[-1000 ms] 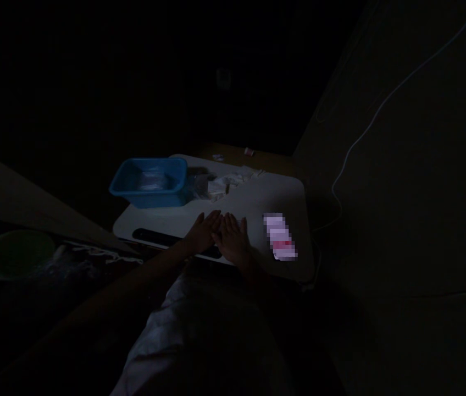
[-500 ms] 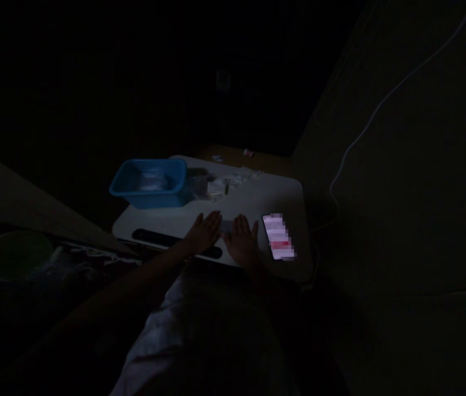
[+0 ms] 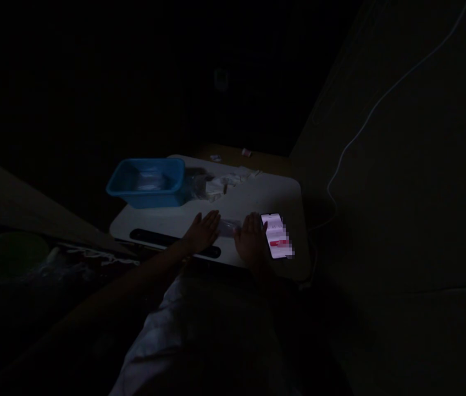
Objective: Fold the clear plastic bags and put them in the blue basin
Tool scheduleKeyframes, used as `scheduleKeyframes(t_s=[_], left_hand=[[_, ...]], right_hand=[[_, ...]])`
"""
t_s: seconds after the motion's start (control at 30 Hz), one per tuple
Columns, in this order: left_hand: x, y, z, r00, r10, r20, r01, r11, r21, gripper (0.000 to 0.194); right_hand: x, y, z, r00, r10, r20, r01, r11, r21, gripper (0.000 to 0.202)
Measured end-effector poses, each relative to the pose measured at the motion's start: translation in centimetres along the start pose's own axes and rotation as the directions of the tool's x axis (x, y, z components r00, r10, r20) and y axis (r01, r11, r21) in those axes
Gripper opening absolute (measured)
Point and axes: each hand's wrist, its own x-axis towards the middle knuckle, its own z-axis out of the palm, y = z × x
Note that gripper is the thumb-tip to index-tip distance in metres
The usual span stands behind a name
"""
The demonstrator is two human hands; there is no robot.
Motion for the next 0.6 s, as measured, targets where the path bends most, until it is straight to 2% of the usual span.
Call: scheduleKeyframes(t_s=[0.17,0.27,0.4,0.6], left_hand=[[0.0,-0.2,-0.2,0.999,0.008,0.034,-0.008,1.000,0.004,0.052],[-0.1,-0.4,0.0,0.999,0.032,0.044,-0.033,0.999,0.012,0.053],[-0.1,-0.4,0.2,0.999,0.037,0.025,-0.038,0.999,0.035,0.053],[-0.1,-0.1,-0.1,1.000,0.009,-0.002,-0.009,0.999,0.035,0.050]], right_hand=[[0.3,-2.5,-0.8,0.973,-0.228,0.028,0.226,0.972,0.058,0.058],[0.2,-3.7,-0.4,0.951,-0.298,0.076,0.291,0.952,0.095,0.059],[0.0,-3.5,0.4,0.960,-0.268,0.075,0.262,0.961,0.084,0.059],[-0.5,-1.5,0.5,0.985,-0.167,0.034,0.166,0.986,0.027,0.057]])
